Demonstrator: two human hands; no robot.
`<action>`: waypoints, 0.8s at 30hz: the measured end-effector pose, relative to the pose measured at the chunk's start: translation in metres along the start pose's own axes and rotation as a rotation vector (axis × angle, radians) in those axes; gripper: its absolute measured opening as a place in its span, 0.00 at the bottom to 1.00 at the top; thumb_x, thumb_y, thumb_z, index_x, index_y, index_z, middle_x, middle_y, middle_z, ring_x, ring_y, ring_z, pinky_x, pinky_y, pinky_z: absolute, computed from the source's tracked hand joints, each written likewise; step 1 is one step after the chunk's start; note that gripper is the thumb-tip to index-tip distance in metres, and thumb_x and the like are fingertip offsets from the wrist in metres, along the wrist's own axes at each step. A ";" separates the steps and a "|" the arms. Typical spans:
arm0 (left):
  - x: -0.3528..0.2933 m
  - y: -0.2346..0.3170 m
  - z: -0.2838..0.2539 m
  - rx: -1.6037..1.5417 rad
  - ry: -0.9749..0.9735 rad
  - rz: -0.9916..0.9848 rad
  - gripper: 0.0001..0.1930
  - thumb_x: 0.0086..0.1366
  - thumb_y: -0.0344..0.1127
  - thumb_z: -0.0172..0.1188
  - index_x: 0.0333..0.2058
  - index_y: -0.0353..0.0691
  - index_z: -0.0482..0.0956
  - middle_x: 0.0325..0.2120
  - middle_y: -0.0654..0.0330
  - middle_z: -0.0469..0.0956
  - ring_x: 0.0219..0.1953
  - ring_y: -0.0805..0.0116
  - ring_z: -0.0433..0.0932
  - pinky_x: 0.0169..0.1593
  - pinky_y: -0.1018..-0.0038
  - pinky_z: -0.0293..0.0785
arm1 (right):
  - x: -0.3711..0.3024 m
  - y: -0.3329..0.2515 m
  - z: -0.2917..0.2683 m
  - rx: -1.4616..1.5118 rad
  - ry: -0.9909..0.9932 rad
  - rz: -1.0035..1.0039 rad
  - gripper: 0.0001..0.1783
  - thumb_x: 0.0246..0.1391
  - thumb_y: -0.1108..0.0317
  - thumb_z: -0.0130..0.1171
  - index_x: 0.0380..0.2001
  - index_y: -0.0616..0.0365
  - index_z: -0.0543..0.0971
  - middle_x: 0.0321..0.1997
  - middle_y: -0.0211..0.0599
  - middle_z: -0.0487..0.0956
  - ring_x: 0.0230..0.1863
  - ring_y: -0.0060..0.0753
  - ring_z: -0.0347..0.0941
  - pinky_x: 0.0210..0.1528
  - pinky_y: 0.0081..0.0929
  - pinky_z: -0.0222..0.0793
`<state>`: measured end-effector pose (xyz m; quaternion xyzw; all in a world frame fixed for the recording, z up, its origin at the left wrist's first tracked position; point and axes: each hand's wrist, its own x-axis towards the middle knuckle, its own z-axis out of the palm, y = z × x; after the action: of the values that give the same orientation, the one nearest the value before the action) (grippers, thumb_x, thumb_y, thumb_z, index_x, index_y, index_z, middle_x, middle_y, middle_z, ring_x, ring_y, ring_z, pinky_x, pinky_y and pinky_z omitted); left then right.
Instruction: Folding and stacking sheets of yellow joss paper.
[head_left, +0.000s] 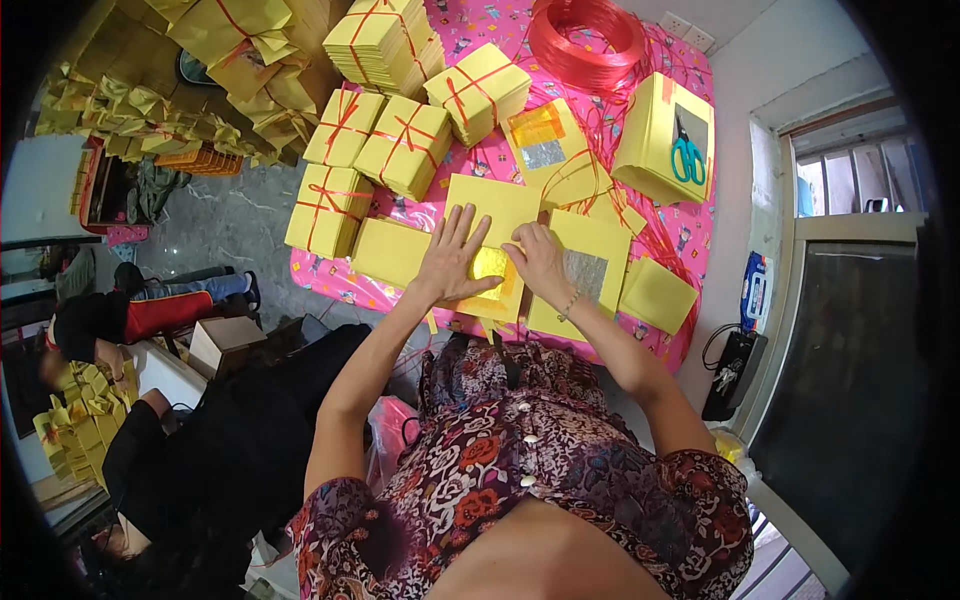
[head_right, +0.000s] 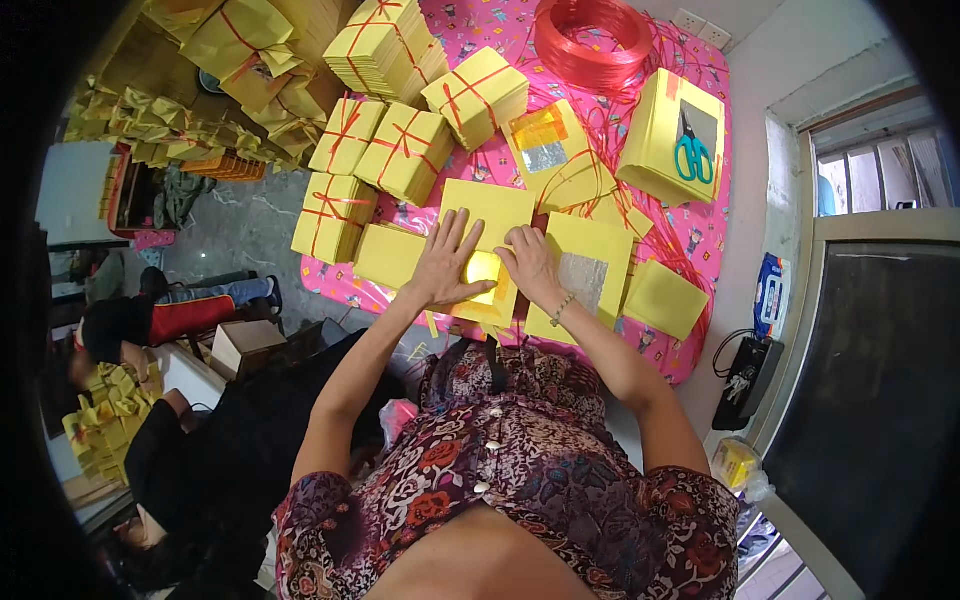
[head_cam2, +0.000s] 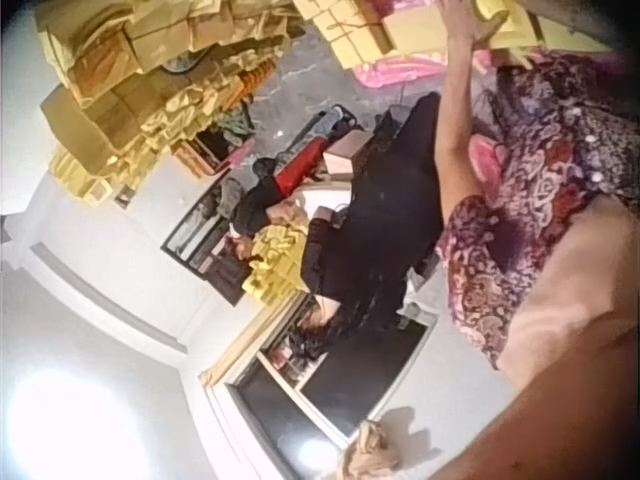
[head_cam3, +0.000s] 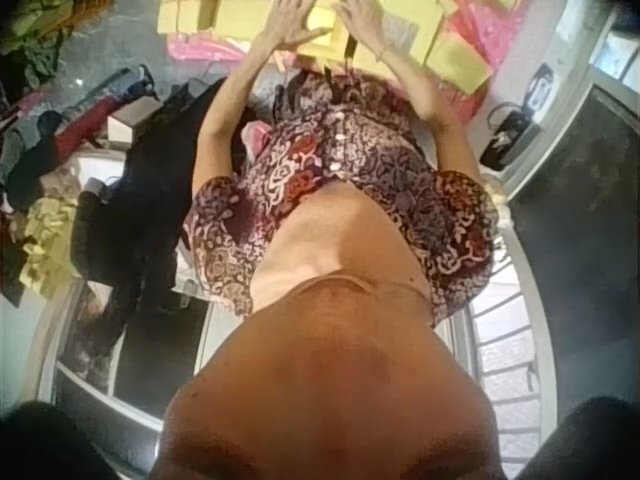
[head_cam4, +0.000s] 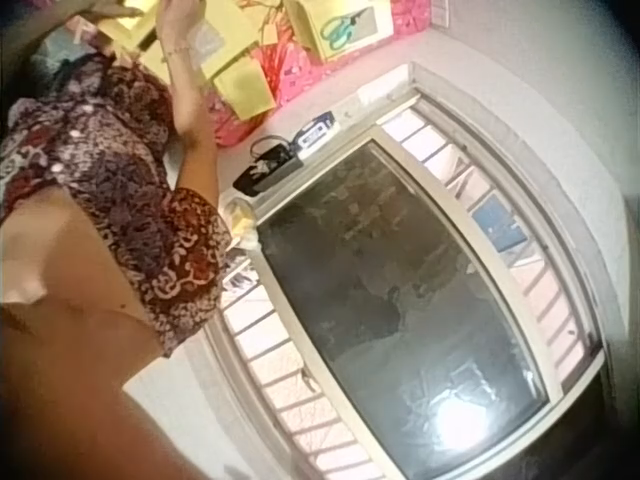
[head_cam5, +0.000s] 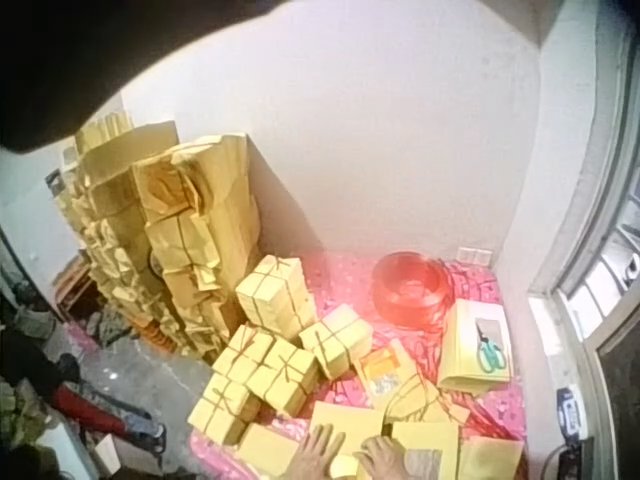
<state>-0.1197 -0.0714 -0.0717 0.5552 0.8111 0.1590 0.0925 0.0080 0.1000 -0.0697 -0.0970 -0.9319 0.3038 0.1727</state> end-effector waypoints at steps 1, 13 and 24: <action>-0.001 0.000 0.001 0.000 0.000 -0.001 0.55 0.54 0.75 0.54 0.70 0.42 0.51 0.70 0.40 0.45 0.72 0.40 0.42 0.71 0.48 0.41 | 0.001 -0.001 0.000 -0.023 0.017 -0.006 0.11 0.55 0.67 0.61 0.34 0.60 0.70 0.33 0.41 0.71 0.39 0.46 0.68 0.42 0.40 0.65; -0.001 0.001 0.001 -0.015 -0.007 -0.030 0.55 0.54 0.75 0.54 0.71 0.44 0.51 0.70 0.40 0.45 0.73 0.40 0.41 0.72 0.48 0.40 | 0.007 -0.003 0.003 -0.029 -0.016 0.070 0.15 0.53 0.62 0.64 0.37 0.58 0.71 0.36 0.39 0.73 0.40 0.46 0.68 0.43 0.40 0.65; -0.011 0.026 -0.001 -0.320 0.640 -0.386 0.31 0.60 0.36 0.64 0.60 0.35 0.64 0.59 0.42 0.63 0.63 0.43 0.60 0.65 0.53 0.56 | 0.014 0.002 -0.014 -0.325 -0.037 -0.213 0.21 0.50 0.54 0.66 0.46 0.50 0.78 0.33 0.31 0.73 0.37 0.36 0.69 0.38 0.34 0.65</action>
<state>-0.0931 -0.0734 -0.0614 0.2941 0.8532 0.4277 -0.0512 0.0006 0.1131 -0.0563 -0.0186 -0.9767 0.1311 0.1689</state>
